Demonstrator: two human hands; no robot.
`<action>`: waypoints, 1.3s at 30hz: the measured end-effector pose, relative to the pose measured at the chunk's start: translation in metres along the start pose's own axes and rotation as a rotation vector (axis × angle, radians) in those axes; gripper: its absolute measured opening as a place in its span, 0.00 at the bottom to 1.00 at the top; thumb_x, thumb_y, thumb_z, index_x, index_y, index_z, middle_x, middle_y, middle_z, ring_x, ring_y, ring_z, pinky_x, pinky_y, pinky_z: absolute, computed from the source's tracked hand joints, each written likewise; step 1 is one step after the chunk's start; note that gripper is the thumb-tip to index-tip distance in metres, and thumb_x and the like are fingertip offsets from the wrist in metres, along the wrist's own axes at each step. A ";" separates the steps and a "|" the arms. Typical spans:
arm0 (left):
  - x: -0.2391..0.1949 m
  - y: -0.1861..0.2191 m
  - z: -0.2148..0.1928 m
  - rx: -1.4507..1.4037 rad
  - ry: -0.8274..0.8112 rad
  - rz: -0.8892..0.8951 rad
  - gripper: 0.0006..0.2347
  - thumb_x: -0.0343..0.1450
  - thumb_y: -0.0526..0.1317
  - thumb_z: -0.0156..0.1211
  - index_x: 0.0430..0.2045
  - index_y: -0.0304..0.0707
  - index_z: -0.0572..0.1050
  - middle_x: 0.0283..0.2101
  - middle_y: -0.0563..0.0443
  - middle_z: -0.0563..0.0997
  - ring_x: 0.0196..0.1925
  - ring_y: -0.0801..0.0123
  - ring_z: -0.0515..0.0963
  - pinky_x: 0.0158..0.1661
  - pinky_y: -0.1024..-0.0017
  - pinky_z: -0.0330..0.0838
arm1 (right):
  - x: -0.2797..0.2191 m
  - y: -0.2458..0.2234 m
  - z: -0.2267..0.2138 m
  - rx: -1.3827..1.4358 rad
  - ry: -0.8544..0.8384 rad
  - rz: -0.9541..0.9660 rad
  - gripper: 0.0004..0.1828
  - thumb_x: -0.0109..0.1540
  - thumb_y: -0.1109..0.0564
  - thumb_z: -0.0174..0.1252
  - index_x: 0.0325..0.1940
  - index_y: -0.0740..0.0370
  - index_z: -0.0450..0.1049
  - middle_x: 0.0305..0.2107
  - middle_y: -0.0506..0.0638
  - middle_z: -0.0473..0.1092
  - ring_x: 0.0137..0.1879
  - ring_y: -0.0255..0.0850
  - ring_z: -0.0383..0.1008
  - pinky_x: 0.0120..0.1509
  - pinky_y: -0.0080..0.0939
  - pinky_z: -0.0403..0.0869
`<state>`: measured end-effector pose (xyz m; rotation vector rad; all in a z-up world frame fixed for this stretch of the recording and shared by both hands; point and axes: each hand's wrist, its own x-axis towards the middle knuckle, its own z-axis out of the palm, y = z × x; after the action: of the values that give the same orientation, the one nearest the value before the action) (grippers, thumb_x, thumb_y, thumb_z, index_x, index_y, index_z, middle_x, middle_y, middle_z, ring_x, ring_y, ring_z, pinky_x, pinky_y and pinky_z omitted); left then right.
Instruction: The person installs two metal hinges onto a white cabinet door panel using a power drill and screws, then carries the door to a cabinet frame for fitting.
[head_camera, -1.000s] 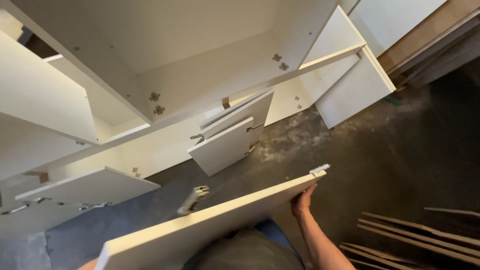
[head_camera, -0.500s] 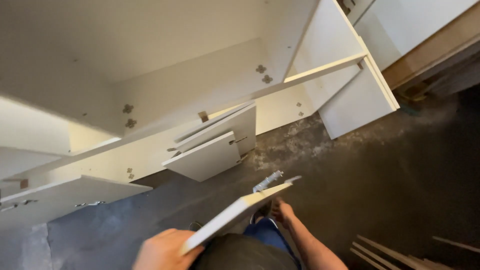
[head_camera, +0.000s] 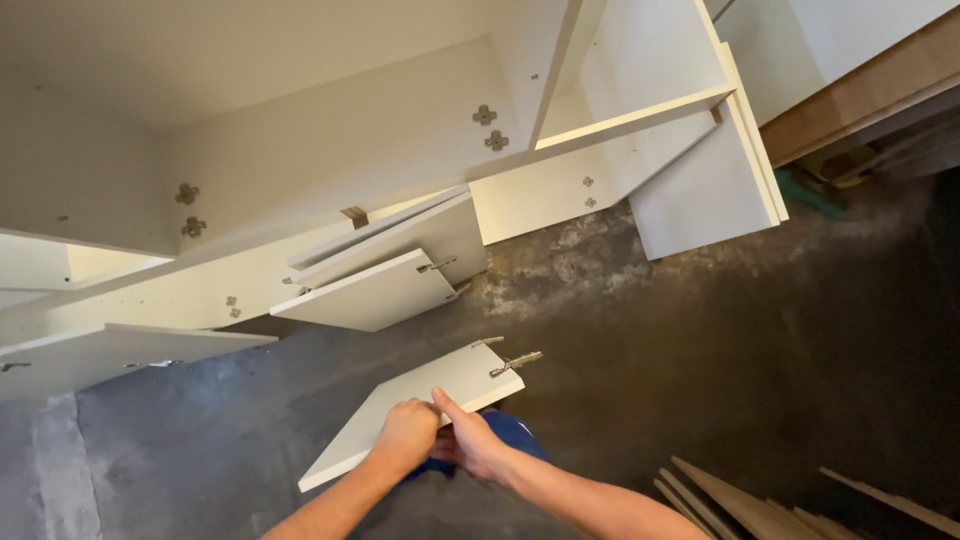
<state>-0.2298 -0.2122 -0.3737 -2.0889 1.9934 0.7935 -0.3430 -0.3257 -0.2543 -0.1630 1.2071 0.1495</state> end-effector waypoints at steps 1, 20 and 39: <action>0.002 0.004 0.001 -0.006 -0.003 -0.004 0.07 0.61 0.37 0.62 0.29 0.40 0.79 0.27 0.47 0.82 0.32 0.53 0.81 0.36 0.57 0.75 | 0.016 0.006 -0.006 -0.004 0.003 0.006 0.28 0.59 0.33 0.64 0.45 0.61 0.76 0.30 0.57 0.77 0.31 0.44 0.78 0.37 0.40 0.79; 0.001 -0.018 0.036 -0.164 -0.002 0.181 0.04 0.67 0.35 0.51 0.28 0.38 0.74 0.29 0.43 0.78 0.33 0.47 0.78 0.31 0.48 0.73 | 0.032 0.001 -0.050 0.281 0.506 -0.300 0.20 0.58 0.61 0.52 0.53 0.70 0.71 0.41 0.64 0.77 0.43 0.58 0.79 0.47 0.58 0.81; -0.003 -0.031 -0.064 -0.531 -0.315 -0.148 0.19 0.75 0.55 0.52 0.46 0.41 0.78 0.45 0.47 0.83 0.47 0.51 0.82 0.42 0.51 0.76 | 0.065 -0.061 -0.120 -0.222 0.826 -0.458 0.22 0.57 0.61 0.62 0.53 0.77 0.76 0.47 0.64 0.78 0.48 0.55 0.80 0.45 0.49 0.77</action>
<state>-0.1827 -0.2355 -0.3257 -2.1463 1.5591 1.6447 -0.4179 -0.4083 -0.3541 -0.7414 1.9328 -0.2114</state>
